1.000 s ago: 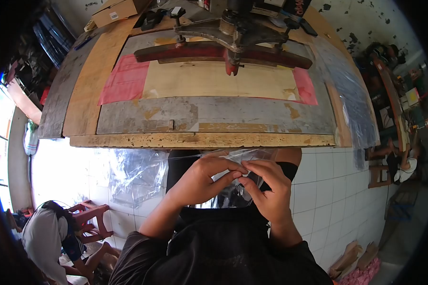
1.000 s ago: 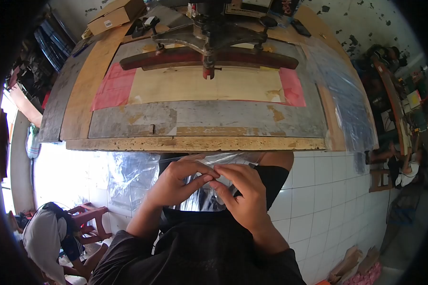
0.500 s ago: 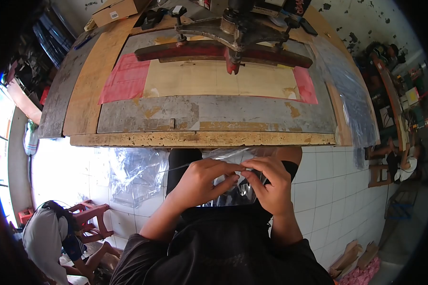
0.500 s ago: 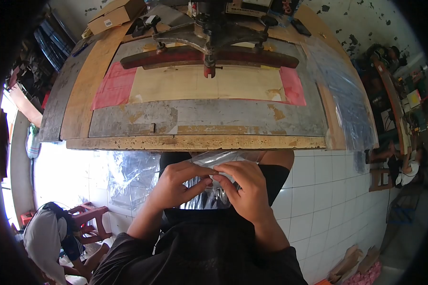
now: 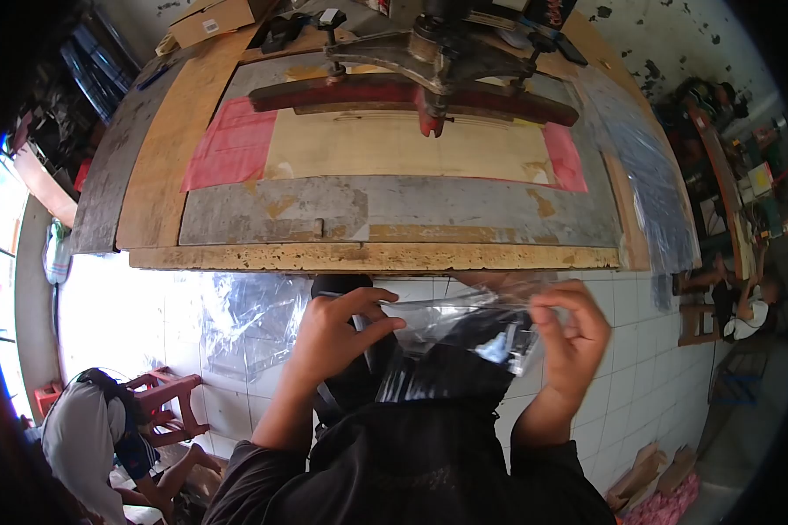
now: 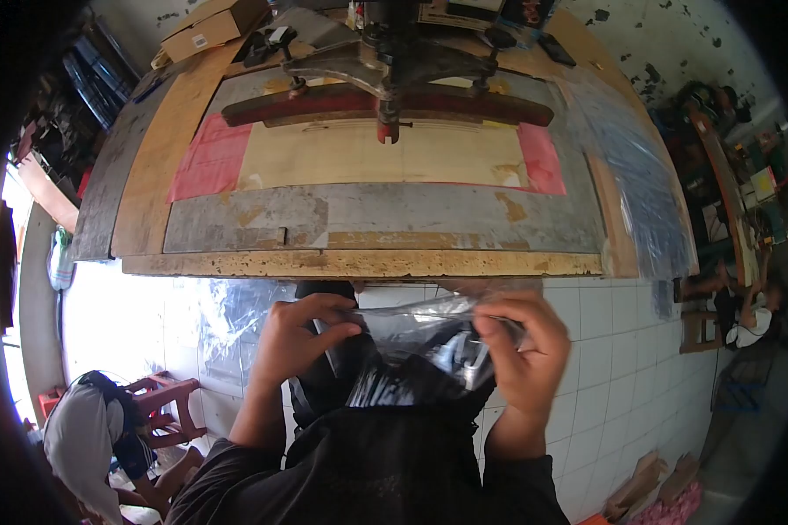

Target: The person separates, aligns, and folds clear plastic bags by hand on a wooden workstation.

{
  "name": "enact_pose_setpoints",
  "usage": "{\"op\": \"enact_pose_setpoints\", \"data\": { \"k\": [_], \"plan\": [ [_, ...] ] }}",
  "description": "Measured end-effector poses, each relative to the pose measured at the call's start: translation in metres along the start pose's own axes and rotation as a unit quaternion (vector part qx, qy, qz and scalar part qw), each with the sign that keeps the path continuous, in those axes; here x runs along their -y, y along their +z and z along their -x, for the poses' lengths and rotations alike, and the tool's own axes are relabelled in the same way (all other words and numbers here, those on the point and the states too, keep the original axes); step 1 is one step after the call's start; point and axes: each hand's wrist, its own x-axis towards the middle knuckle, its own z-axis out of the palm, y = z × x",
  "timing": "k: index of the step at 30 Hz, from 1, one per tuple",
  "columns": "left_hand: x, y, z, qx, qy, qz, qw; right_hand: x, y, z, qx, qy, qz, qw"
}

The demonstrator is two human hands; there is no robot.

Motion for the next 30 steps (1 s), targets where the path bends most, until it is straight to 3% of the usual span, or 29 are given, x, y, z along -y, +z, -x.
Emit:
{"op": "enact_pose_setpoints", "data": {
  "k": [4,8,10,11,13,15,17,19,22,25,30],
  "plan": [
    [0.019,-0.011,0.005,-0.034,-0.019,0.009,0.999,0.005,-0.036,-0.003,-0.082,-0.051,0.01,0.995],
    [0.023,-0.021,0.005,-0.015,-0.033,0.031,0.999,-0.002,-0.056,-0.01,-0.084,-0.072,0.01,0.994],
    [0.019,-0.029,-0.002,-0.029,0.07,-0.004,0.997,-0.007,-0.061,-0.01,-0.11,-0.062,0.002,0.992],
    [0.018,-0.033,-0.006,-0.034,0.071,-0.006,0.997,-0.009,-0.063,-0.012,-0.141,-0.048,-0.005,0.989],
    [0.017,-0.041,-0.014,-0.067,0.186,0.122,0.973,-0.012,-0.068,-0.02,-0.128,-0.048,-0.043,0.99],
    [0.005,-0.048,-0.023,-0.088,0.184,0.179,0.962,-0.018,-0.067,-0.032,-0.156,0.065,-0.062,0.984],
    [-0.002,-0.064,-0.038,-0.073,0.054,0.207,0.974,-0.028,-0.053,-0.059,-0.155,0.057,-0.048,0.985],
    [-0.004,-0.068,-0.069,-0.098,0.059,0.195,0.974,-0.046,-0.043,-0.081,-0.111,0.129,-0.027,0.985],
    [0.018,-0.071,-0.102,-0.095,0.045,0.215,0.971,-0.086,-0.03,-0.106,-0.02,0.145,-0.078,0.986],
    [0.027,-0.067,-0.101,-0.1,0.022,0.221,0.97,-0.11,-0.024,-0.114,0.008,0.16,-0.047,0.986],
    [0.027,-0.065,-0.096,-0.112,0.015,0.229,0.967,-0.113,-0.025,-0.106,-0.02,0.137,-0.035,0.99]
  ]
}}
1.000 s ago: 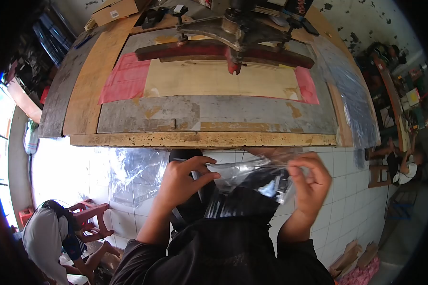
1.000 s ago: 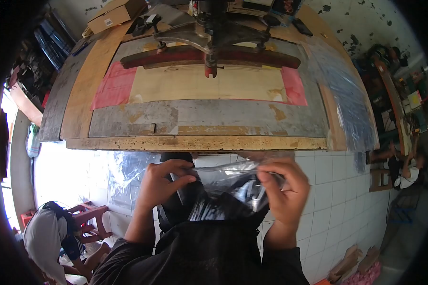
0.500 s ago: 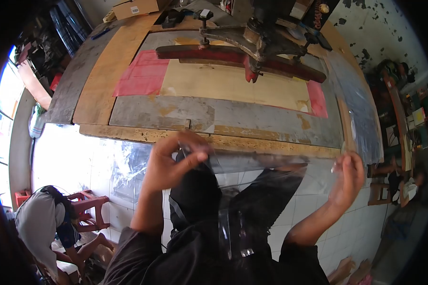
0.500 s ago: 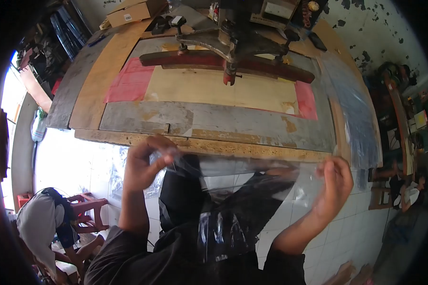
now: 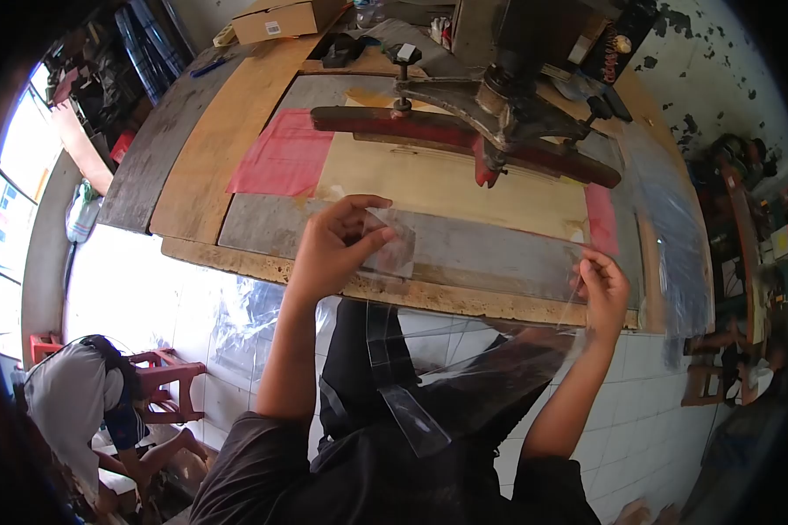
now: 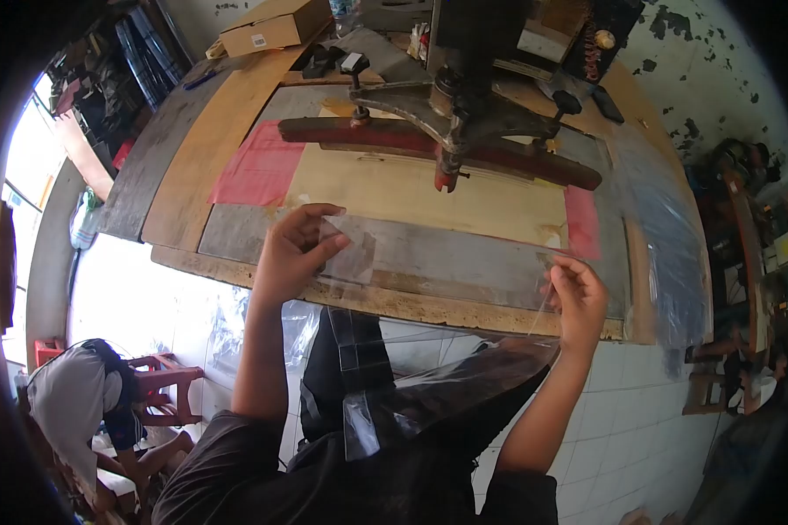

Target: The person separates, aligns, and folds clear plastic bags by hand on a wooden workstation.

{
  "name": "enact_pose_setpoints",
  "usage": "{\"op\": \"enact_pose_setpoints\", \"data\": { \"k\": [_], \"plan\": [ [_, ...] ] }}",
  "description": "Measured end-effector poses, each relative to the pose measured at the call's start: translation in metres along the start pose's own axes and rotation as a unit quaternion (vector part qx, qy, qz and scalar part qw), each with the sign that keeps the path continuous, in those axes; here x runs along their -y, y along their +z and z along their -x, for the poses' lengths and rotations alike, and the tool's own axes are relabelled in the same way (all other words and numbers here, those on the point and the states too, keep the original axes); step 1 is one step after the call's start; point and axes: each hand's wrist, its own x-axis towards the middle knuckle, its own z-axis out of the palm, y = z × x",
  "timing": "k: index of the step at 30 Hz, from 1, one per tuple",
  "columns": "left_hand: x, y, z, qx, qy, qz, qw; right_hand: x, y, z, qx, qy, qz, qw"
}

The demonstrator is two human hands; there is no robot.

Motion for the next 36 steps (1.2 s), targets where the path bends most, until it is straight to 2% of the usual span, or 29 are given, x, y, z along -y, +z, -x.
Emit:
{"op": "enact_pose_setpoints", "data": {
  "k": [9,13,15,25,29,31,36],
  "plan": [
    [-0.003,0.004,0.001,0.004,-0.02,-0.006,1.0,-0.007,0.001,0.006,-0.013,-0.003,-0.082,0.997],
    [0.002,0.005,-0.001,-0.003,-0.022,0.013,1.0,-0.006,0.001,0.005,-0.001,-0.022,-0.062,0.998],
    [0.005,0.007,-0.002,-0.015,0.005,-0.008,1.0,-0.007,0.0,0.005,-0.007,-0.013,-0.056,0.998],
    [0.007,0.003,-0.002,0.005,0.026,-0.049,0.998,-0.009,-0.001,0.003,0.01,-0.033,-0.059,0.998],
    [0.01,0.002,-0.003,0.011,0.026,-0.059,0.998,-0.006,-0.002,0.002,0.019,-0.038,-0.061,0.997],
    [0.001,0.008,-0.001,-0.025,-0.017,-0.057,0.998,-0.006,-0.001,0.003,0.02,-0.042,-0.061,0.997],
    [0.0,0.005,0.001,-0.016,-0.004,-0.08,0.997,-0.007,-0.003,0.004,0.028,-0.054,-0.063,0.996]
  ]
}}
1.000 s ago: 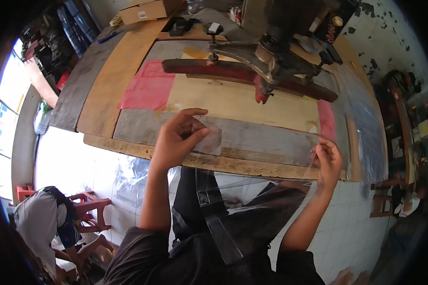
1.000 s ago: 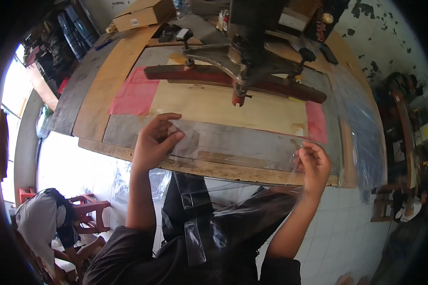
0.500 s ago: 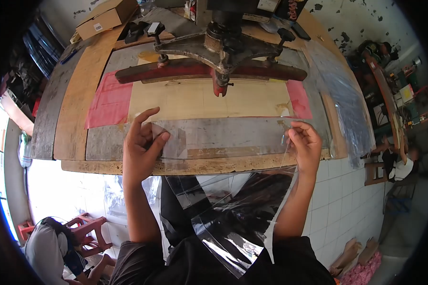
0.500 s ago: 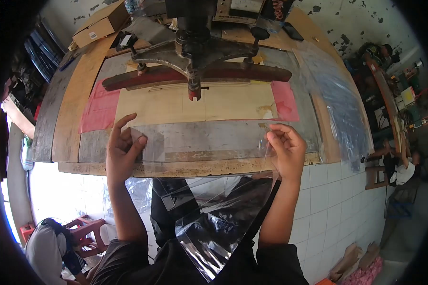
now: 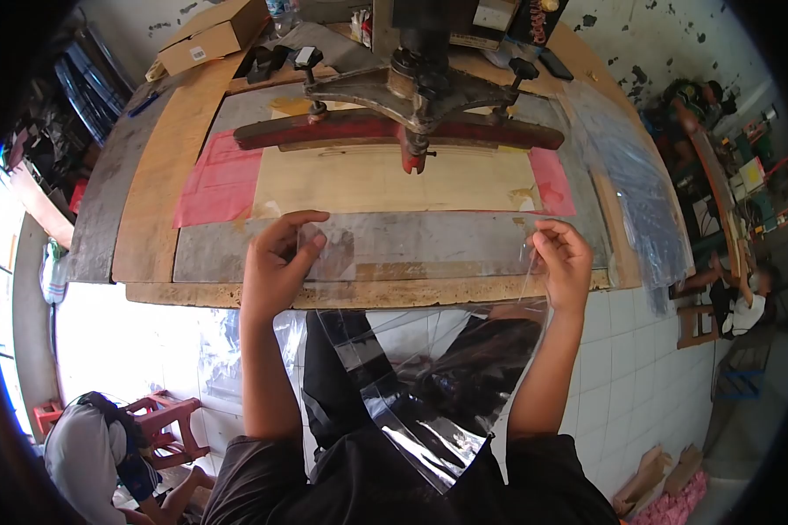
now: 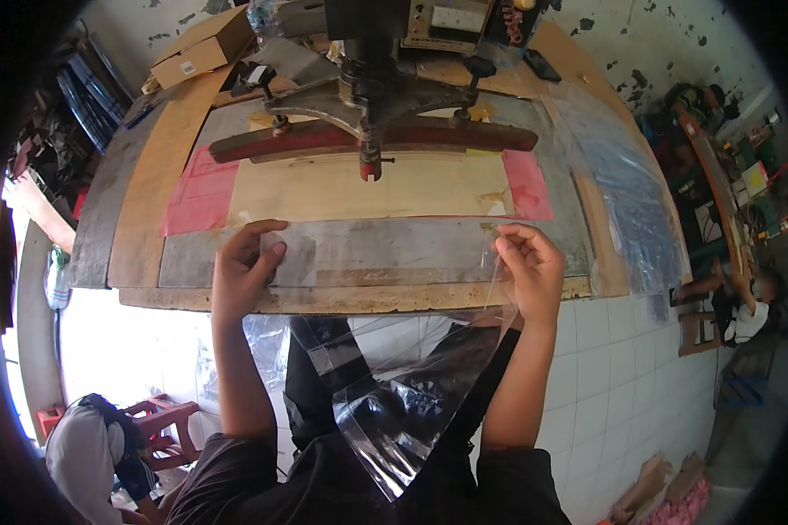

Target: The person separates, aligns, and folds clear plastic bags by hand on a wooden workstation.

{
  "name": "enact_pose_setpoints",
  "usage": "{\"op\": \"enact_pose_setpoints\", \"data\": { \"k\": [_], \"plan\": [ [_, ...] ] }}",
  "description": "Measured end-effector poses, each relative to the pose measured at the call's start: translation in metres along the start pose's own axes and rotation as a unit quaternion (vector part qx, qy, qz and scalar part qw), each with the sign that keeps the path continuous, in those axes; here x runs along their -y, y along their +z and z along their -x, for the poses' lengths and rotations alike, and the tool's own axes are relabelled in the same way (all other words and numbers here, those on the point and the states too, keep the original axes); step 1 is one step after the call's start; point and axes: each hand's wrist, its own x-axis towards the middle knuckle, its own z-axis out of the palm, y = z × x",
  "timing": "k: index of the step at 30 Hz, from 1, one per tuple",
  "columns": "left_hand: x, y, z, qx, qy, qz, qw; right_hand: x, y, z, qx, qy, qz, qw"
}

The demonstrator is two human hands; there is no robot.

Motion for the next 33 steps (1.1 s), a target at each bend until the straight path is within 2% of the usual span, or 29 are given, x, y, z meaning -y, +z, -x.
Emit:
{"op": "enact_pose_setpoints", "data": {
  "k": [7,15,23,25,33],
  "plan": [
    [-0.001,0.001,0.001,0.005,0.018,-0.027,0.999,-0.006,-0.005,-0.002,0.012,-0.001,-0.009,1.0],
    [0.008,-0.002,0.006,0.022,0.054,-0.014,0.998,-0.013,-0.007,0.001,0.031,-0.029,-0.009,0.999],
    [0.015,-0.008,0.012,0.033,0.081,0.019,0.996,-0.012,-0.006,0.006,0.032,-0.012,-0.003,0.999],
    [0.015,-0.012,0.014,0.041,0.092,-0.033,0.994,-0.013,-0.004,0.006,0.031,-0.015,0.003,0.999],
    [0.024,-0.009,0.014,0.03,0.117,0.025,0.992,-0.019,-0.005,0.003,0.034,-0.025,-0.002,0.999]
  ]
}}
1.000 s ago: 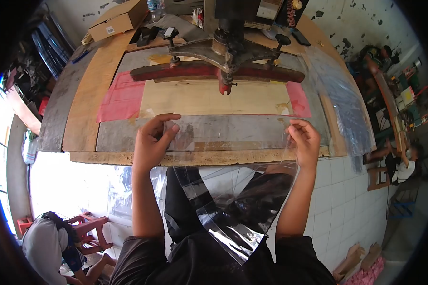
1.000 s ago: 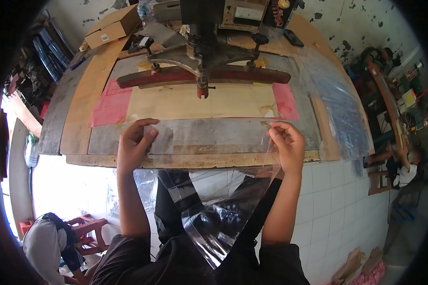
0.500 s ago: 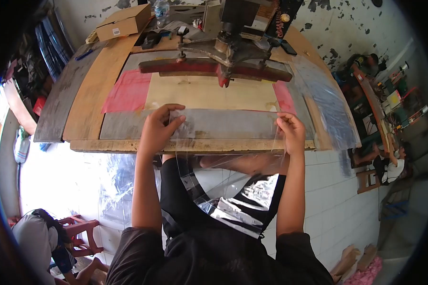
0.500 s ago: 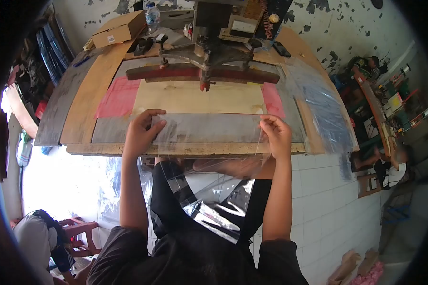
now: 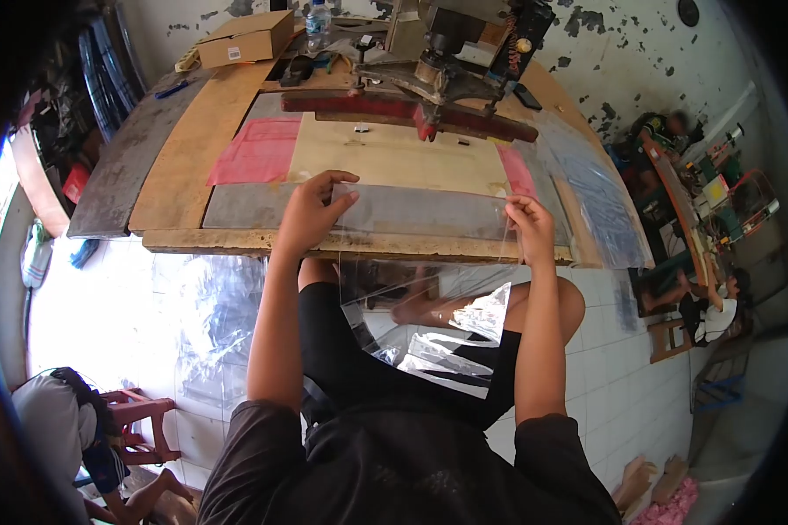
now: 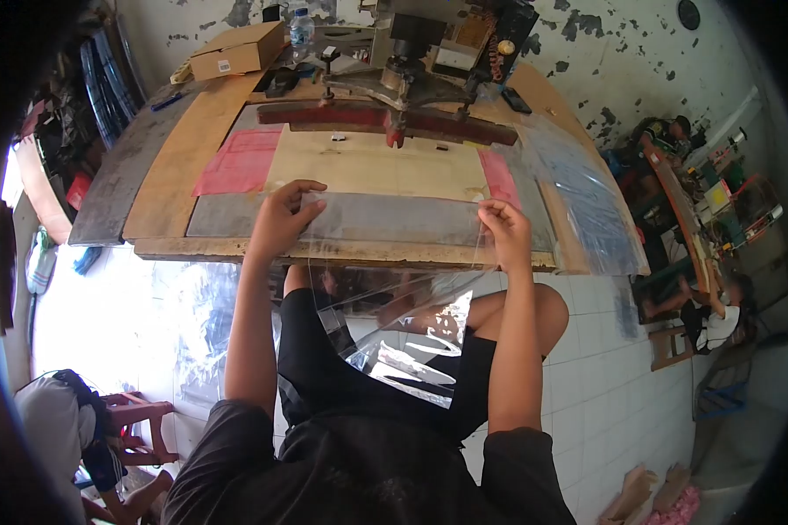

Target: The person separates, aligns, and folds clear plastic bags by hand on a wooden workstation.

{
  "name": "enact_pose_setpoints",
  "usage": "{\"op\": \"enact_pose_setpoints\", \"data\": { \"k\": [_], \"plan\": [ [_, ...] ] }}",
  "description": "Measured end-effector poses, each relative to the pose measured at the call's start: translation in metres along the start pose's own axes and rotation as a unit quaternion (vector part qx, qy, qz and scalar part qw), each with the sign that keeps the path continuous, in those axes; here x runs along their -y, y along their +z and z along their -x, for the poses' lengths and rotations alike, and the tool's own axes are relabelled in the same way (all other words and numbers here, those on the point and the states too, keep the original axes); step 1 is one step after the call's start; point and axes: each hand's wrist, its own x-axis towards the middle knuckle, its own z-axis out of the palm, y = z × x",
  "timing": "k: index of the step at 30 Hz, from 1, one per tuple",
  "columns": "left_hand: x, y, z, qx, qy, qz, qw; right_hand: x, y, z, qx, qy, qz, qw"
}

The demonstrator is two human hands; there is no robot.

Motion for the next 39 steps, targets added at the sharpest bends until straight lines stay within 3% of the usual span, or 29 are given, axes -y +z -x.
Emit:
{"op": "enact_pose_setpoints", "data": {
  "k": [8,10,24,39],
  "plan": [
    [0.006,-0.003,-0.008,0.01,0.019,-0.078,0.997,0.002,0.001,0.003,0.021,-0.023,-0.012,0.999],
    [0.003,-0.001,-0.009,0.016,0.007,-0.002,1.0,0.003,0.004,0.002,0.016,-0.016,-0.012,1.0],
    [-0.013,0.012,-0.021,-0.007,-0.009,-0.058,0.998,0.007,0.0,0.0,0.013,0.018,0.052,0.998],
    [-0.01,0.005,-0.025,0.008,-0.042,-0.068,0.997,0.006,0.001,0.002,0.014,-0.014,0.06,0.998]
  ]
}}
